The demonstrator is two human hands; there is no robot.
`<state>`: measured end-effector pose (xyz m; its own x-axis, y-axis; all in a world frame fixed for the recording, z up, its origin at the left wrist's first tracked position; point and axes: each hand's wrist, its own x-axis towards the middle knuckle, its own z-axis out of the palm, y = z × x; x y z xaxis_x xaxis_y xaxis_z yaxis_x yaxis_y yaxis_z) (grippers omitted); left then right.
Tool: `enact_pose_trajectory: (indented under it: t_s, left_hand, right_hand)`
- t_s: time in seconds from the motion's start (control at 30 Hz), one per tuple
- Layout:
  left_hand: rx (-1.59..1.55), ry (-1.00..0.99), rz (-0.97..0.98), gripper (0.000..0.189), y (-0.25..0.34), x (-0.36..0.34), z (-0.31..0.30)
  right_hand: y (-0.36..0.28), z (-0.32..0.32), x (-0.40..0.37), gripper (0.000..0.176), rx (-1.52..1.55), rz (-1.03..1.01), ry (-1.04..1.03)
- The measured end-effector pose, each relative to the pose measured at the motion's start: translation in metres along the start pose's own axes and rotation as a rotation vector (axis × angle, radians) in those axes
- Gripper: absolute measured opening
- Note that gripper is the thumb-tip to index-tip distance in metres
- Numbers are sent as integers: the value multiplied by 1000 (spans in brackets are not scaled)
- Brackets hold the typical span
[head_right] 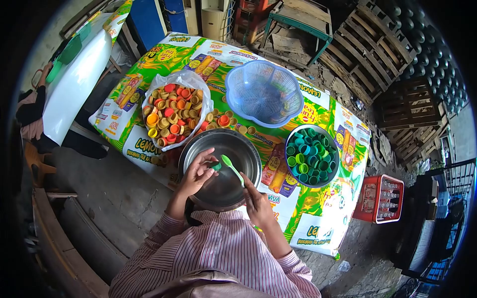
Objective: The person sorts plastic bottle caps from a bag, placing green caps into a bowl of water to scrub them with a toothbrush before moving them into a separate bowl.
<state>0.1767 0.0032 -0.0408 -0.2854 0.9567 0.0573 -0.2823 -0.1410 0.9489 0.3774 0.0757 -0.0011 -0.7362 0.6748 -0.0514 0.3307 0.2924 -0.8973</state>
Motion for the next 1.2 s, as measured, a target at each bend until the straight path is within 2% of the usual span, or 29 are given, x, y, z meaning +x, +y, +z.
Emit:
enact_pose_trajectory:
  t_s: [0.13,0.23,0.33,0.37,0.4,0.47,0.6,0.77,0.87,1.07,1.13,1.2]
  left_hand:
    - [-58,-22,-2,60,-3,3,0]
    - [-42,-52,71,64,-5,4,3]
    - [-127,5,33,65,-6,2,0]
    - [-151,15,17,65,-8,2,-3]
    - [-151,15,19,65,-7,3,-2]
    - [-243,36,-55,63,-5,1,3]
    - [-228,28,-57,63,-12,1,2]
    - [-397,64,-69,48,-11,2,-2]
    - [-414,5,-125,47,-7,3,8]
    - [-362,44,-149,54,-11,1,8]
    - [-203,12,-17,57,-6,3,7]
    - [-80,-39,80,62,-8,4,6]
  right_hand:
    - [-4,12,1,41,-72,-112,25]
    - [-25,6,10,41,0,176,-77]
    - [-10,8,3,41,120,67,-19]
    - [-9,5,-1,40,204,167,-79]
    - [-5,8,-3,40,203,165,-79]
    - [3,20,-7,40,522,252,-63]
    - [-1,24,4,40,519,219,-77]
    - [3,15,-4,41,377,151,-42]
    - [8,23,-2,40,327,220,-42]
    - [-6,16,5,41,186,97,64]
    - [-9,13,-1,44,-76,-47,15]
    - [-3,17,-1,48,-129,7,21]
